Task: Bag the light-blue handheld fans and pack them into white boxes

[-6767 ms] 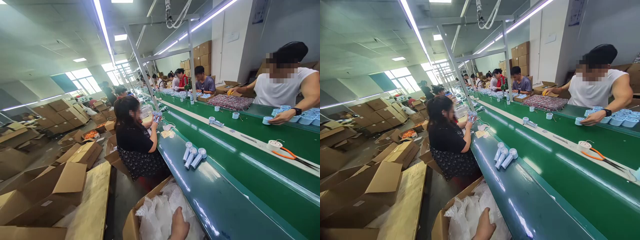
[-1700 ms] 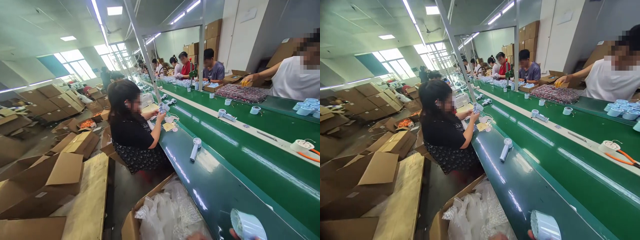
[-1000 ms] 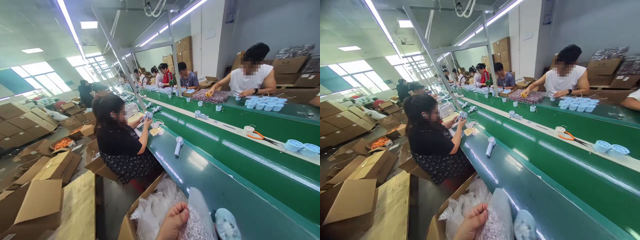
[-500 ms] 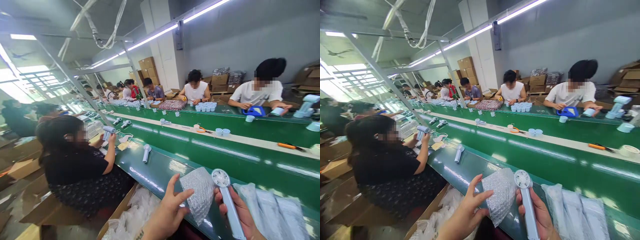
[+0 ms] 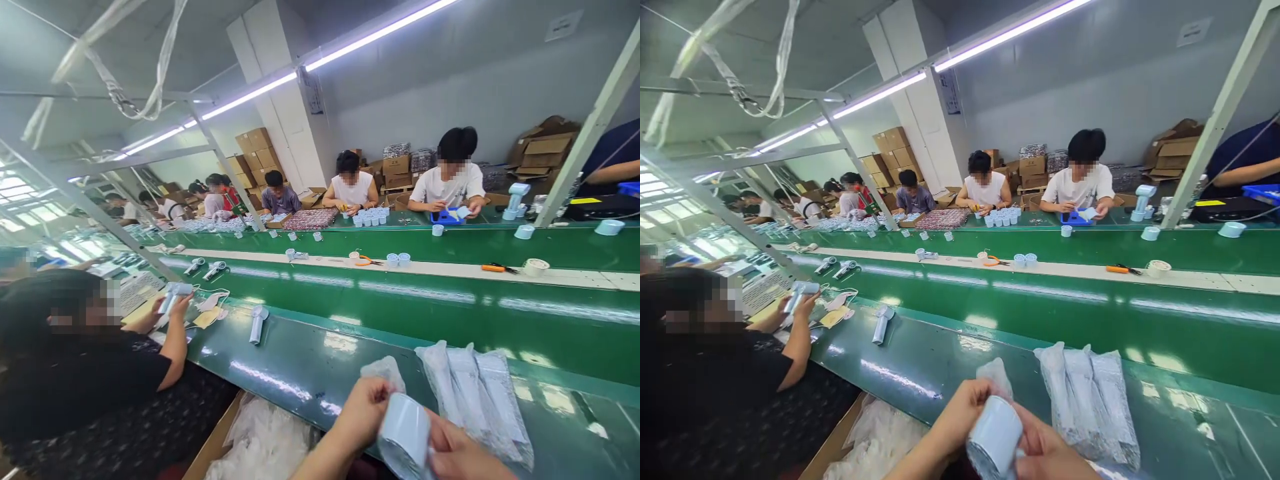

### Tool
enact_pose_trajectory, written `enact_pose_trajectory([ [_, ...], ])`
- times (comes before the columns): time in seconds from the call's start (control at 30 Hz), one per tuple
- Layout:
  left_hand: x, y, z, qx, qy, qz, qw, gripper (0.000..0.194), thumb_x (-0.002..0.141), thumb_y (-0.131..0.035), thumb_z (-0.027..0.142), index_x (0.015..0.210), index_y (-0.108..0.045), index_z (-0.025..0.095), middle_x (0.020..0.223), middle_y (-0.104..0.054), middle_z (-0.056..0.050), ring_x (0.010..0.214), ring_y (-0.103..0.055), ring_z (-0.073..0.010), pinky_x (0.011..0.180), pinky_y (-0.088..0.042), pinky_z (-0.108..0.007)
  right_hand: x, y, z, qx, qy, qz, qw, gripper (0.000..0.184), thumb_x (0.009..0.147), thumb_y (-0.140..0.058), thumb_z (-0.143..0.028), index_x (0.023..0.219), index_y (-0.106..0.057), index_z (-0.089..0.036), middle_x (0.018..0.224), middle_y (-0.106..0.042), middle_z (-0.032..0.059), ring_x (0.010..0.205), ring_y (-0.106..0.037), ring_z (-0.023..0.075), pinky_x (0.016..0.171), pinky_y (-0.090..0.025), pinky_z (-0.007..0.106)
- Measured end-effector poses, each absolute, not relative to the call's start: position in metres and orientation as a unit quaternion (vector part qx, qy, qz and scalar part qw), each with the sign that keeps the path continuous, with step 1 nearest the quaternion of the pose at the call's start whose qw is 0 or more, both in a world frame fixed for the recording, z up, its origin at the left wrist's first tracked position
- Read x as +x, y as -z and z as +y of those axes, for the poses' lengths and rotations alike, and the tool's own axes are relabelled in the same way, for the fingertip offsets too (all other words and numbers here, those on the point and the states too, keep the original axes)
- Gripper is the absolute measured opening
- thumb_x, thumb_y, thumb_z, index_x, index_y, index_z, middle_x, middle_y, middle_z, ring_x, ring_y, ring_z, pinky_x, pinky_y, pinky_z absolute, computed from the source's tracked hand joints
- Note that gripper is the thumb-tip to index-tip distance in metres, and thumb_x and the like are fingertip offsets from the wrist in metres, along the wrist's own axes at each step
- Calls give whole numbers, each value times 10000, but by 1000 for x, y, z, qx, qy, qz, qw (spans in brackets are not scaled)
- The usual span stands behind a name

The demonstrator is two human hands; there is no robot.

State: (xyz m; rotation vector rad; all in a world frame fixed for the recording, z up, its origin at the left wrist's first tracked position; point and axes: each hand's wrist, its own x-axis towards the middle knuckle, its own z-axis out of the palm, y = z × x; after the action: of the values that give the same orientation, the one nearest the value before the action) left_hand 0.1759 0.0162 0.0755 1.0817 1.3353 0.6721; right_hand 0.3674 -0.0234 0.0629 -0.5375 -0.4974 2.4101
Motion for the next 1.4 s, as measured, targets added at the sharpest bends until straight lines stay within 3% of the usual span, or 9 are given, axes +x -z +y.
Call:
enact_pose_trajectory([
  [0.07,186,-73,10,463,-297,551,628,136,568,-568,304,561,-563,168,576,-509,29,582,-416,-112,570,-313,-256,362,-59,-24,-261,-882,-234,315,887,530,-907,-362,1280,-468,-185,824,-686,6,624,-668,127,526,-545,173],
  [0.17,190,-74,5,472,-270,577,610,104,517,-533,262,483,-557,167,494,-469,50,524,-356,-92,539,-245,-254,365,-50,-20,-314,-861,-259,304,914,573,-866,-393,1325,-372,-230,862,-656,1,641,-649,139,450,-525,178],
  [0.37,181,-68,11,482,-225,580,617,71,447,-567,220,425,-513,180,414,-438,68,465,-354,-86,515,-267,-261,383,-46,-22,-321,-868,-254,281,612,533,-847,-383,1038,-570,-176,765,-616,-7,602,-612,115,434,-487,165],
  [0.47,176,-68,14,427,-265,611,612,150,492,-594,315,508,-500,200,433,-465,63,452,-385,-95,518,-296,-265,388,-44,-26,-378,-841,-261,286,563,582,-832,-434,998,-521,-215,755,-611,-30,643,-607,122,476,-497,188],
  [0.6,187,-72,11,431,-335,587,598,225,607,-618,375,635,-497,187,582,-473,51,570,-399,-95,604,-328,-261,381,-33,-31,-398,-812,-334,266,592,577,-833,-478,968,-475,-215,840,-634,-15,613,-566,79,446,-409,143],
  [0.73,193,-71,5,681,-275,534,419,101,803,-497,242,761,-557,173,745,-554,-15,727,-486,-152,699,-380,-298,373,-27,-33,-405,-809,-314,288,735,607,-808,-535,1102,-340,-260,886,-610,-31,585,-605,105,415,-440,173],
  [0.9,169,-67,-1,860,-247,412,171,197,893,-386,87,923,-563,170,869,-639,-74,827,-545,-182,732,-472,-294,389,-42,-29,-408,-818,-268,303,696,694,-776,-488,1202,-343,-289,859,-569,-51,638,-664,158,421,-508,213],
  [1.2,184,-76,-23,854,-363,372,24,158,859,-477,34,950,-541,146,780,-620,-67,748,-518,-167,675,-489,-286,375,-52,-33,-399,-831,-232,310,502,723,-751,-508,1014,-455,-227,699,-601,-39,613,-652,149,430,-489,192],
  [1.4,177,-81,-19,897,-313,311,13,185,858,-437,43,983,-546,125,812,-641,-87,770,-531,-184,699,-484,-330,370,-61,-29,-449,-776,-242,371,669,653,-808,-508,1090,-355,-280,818,-608,-59,596,-651,165,369,-505,224],
])
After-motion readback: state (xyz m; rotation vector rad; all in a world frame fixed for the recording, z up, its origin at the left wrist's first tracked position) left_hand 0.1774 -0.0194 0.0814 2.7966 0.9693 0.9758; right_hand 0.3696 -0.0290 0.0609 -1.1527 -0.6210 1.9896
